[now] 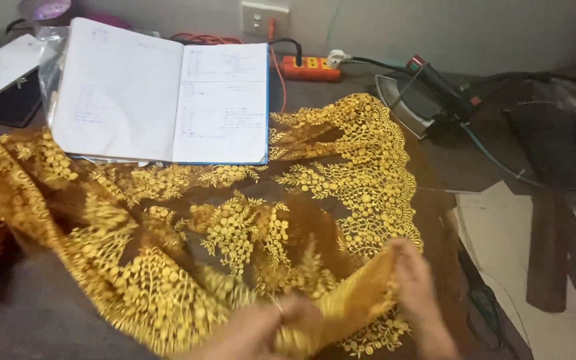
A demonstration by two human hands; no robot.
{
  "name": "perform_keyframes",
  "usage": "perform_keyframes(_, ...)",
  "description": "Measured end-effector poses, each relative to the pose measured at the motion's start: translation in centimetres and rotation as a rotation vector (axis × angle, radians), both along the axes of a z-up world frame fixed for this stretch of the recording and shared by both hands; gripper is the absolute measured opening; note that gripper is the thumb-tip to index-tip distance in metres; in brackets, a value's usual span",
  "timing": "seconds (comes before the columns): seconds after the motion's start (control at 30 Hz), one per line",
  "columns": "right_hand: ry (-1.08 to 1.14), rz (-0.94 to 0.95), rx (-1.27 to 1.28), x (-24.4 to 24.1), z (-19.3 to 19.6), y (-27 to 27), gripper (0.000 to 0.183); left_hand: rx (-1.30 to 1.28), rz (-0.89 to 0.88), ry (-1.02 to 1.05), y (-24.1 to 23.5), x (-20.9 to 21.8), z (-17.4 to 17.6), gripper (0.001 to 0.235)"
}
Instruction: Inspecting and smoothing out yellow lace fabric on a workbench while checking measurements in a notebook.
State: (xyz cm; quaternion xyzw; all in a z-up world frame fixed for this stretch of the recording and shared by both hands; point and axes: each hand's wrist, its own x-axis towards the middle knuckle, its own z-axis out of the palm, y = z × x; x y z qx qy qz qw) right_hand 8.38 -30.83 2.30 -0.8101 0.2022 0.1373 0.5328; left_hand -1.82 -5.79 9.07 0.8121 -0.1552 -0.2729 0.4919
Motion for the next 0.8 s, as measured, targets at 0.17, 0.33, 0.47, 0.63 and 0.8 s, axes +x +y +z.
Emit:
perform_keyframes(0.17, -0.024, -0.152, -0.168, 1.8, -3.5, -8.7, 0.022, 0.845, -0.055, -0.274, 8.6, 6.9, -12.1, 0.020)
perform_keyframes(0.33, 0.214, 0.034, -0.443, 1.9, -6.4, -9.2, 0.026, 0.246, 0.822, 0.241, 10.4, 11.4, -3.8, 0.030)
perform_keyframes(0.47, 0.257, 0.006, -0.252, 1.7, -3.5, -1.6, 0.048, -0.297, 1.188, 0.514, 10.8, 14.8, -4.5, 0.052)
perform_keyframes(0.63, 0.151, 0.297, -0.282, 3.3, -3.1, 5.4, 0.101, -0.792, 1.662, 0.380, 13.9, 20.0, -12.1, 0.054)
perform_keyframes(0.8, -0.020, 0.643, -0.373, 6.9, -3.3, 13.8, 0.117, -0.937, 1.800, 0.449, 15.1, 21.3, -12.2, 0.054)
